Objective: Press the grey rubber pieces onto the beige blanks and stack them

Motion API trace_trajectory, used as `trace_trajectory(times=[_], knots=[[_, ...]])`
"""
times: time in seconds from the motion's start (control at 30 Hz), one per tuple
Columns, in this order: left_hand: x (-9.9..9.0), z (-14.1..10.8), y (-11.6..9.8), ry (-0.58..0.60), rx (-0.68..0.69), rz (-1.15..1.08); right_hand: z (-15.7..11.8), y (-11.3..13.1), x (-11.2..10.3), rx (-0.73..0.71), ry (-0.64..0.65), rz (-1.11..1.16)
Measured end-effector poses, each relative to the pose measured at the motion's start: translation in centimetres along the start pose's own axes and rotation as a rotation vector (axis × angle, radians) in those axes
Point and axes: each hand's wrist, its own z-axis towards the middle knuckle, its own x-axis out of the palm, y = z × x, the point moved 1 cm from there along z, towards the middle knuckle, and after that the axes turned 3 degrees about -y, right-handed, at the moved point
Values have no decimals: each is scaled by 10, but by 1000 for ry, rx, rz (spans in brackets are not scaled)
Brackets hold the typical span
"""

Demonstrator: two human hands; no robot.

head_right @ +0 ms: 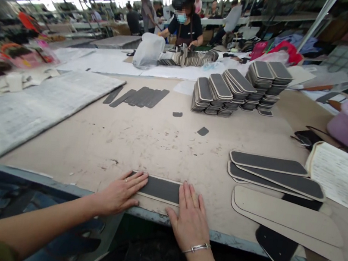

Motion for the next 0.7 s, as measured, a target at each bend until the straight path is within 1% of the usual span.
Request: trace_trajectory(times=[0.07, 0.17, 0.27, 0.33, 0.4, 0.53, 0.6, 0.7], knots=[[2, -10, 8, -8, -17, 34, 1, 3, -3, 15, 3, 6], [7, -14, 9, -30, -22, 61, 4, 16, -11, 43, -20, 11], [12, -12, 7, -52, -17, 68, 9, 34, -18, -15, -23, 44], [13, -12, 9, -57, -10, 65, 10, 40, -19, -28, -14, 60], [13, -12, 10, -59, -6, 56, 7, 37, -18, 10, -17, 60], [7, -9, 12, -92, -12, 30, -7, 19, -17, 96, -43, 28], [3, -3, 12, -112, -21, 12, -12, 12, -16, 130, -47, 9], [-8, 10, 11, -132, -40, -40, -17, 7, -16, 146, -38, 11]])
